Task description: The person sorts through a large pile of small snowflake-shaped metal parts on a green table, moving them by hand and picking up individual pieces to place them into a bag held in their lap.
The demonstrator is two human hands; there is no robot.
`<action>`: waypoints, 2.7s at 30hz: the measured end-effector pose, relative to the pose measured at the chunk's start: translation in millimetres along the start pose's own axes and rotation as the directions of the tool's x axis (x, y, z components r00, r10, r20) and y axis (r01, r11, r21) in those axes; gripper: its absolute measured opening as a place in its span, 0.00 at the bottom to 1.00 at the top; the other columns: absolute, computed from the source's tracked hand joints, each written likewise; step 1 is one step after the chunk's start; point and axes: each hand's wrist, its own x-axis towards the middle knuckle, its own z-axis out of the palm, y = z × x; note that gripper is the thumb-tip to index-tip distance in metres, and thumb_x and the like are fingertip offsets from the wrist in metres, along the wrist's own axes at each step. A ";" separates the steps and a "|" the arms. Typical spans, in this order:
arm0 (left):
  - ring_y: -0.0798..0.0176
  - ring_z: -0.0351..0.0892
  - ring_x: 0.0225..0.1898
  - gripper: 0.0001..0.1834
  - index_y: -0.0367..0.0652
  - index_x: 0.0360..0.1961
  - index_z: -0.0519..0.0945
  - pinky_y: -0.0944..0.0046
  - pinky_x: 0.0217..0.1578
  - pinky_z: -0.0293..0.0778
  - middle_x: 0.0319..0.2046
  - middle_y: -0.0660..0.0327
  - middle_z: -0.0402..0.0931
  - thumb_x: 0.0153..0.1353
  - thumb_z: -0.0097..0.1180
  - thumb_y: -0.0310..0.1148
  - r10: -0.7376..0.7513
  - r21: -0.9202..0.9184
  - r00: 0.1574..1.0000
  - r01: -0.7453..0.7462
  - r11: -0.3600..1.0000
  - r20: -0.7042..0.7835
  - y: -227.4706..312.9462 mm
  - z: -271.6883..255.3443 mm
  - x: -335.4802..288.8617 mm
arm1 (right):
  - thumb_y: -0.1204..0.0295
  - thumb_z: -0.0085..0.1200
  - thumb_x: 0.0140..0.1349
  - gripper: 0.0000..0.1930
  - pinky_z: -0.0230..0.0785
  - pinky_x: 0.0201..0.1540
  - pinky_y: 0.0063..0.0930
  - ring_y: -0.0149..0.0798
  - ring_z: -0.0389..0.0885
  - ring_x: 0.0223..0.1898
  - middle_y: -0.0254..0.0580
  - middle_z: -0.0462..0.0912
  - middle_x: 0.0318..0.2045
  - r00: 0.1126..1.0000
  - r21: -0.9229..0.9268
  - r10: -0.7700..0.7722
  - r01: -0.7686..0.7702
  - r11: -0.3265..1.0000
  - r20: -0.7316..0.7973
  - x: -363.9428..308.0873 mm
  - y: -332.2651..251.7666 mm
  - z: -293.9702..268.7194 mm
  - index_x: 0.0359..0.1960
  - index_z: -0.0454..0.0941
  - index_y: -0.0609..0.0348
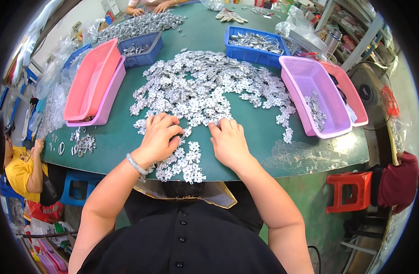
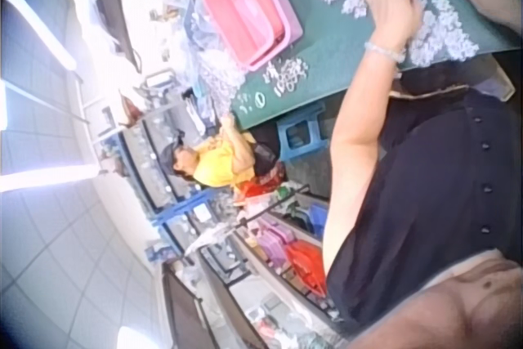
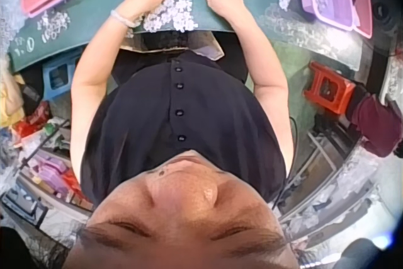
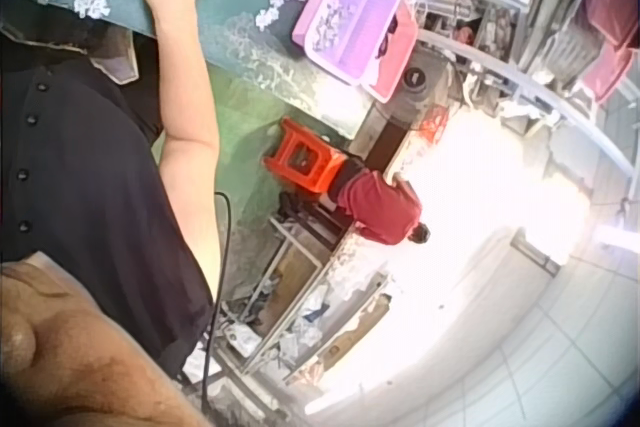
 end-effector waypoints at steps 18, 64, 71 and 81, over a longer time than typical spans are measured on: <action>0.57 0.70 0.50 0.11 0.48 0.34 0.83 0.52 0.54 0.58 0.40 0.64 0.75 0.48 0.57 0.26 0.009 0.058 1.000 -0.010 0.998 0.017 11.4 4.6 14.0 | 0.75 0.52 0.54 0.15 0.66 0.48 0.38 0.46 0.72 0.45 0.42 0.74 0.42 0.985 -0.123 -0.142 0.154 0.980 0.099 12.3 -17.2 14.7 0.46 0.77 0.60; 0.37 0.45 0.73 0.65 0.44 0.73 0.55 0.33 0.68 0.40 0.71 0.44 0.50 0.39 0.63 0.73 -0.053 -0.040 0.959 0.067 0.997 0.279 -3.2 -41.1 -83.3 | 0.36 0.63 0.45 0.52 0.39 0.71 0.61 0.65 0.44 0.73 0.61 0.50 0.72 0.885 0.095 -0.269 0.252 0.963 0.381 -6.6 -33.4 3.4 0.70 0.60 0.47; 0.39 0.50 0.72 0.60 0.41 0.71 0.56 0.36 0.68 0.44 0.70 0.44 0.52 0.44 0.67 0.64 -0.059 -0.013 0.981 0.063 0.998 0.187 2.1 -20.1 -100.2 | 0.35 0.64 0.42 0.52 0.36 0.70 0.66 0.66 0.46 0.72 0.61 0.53 0.70 0.862 0.091 -0.331 0.321 0.943 0.384 11.0 -42.2 19.4 0.68 0.64 0.46; 0.47 0.77 0.43 0.21 0.39 0.43 0.80 0.51 0.46 0.72 0.41 0.52 0.76 0.49 0.69 0.36 -0.001 -0.039 0.878 -0.020 0.999 -0.480 18.6 -22.6 -152.5 | 0.43 0.63 0.50 0.42 0.43 0.69 0.62 0.64 0.55 0.68 0.63 0.60 0.65 0.887 0.163 -0.388 0.356 0.920 0.250 0.0 -50.8 32.5 0.63 0.69 0.52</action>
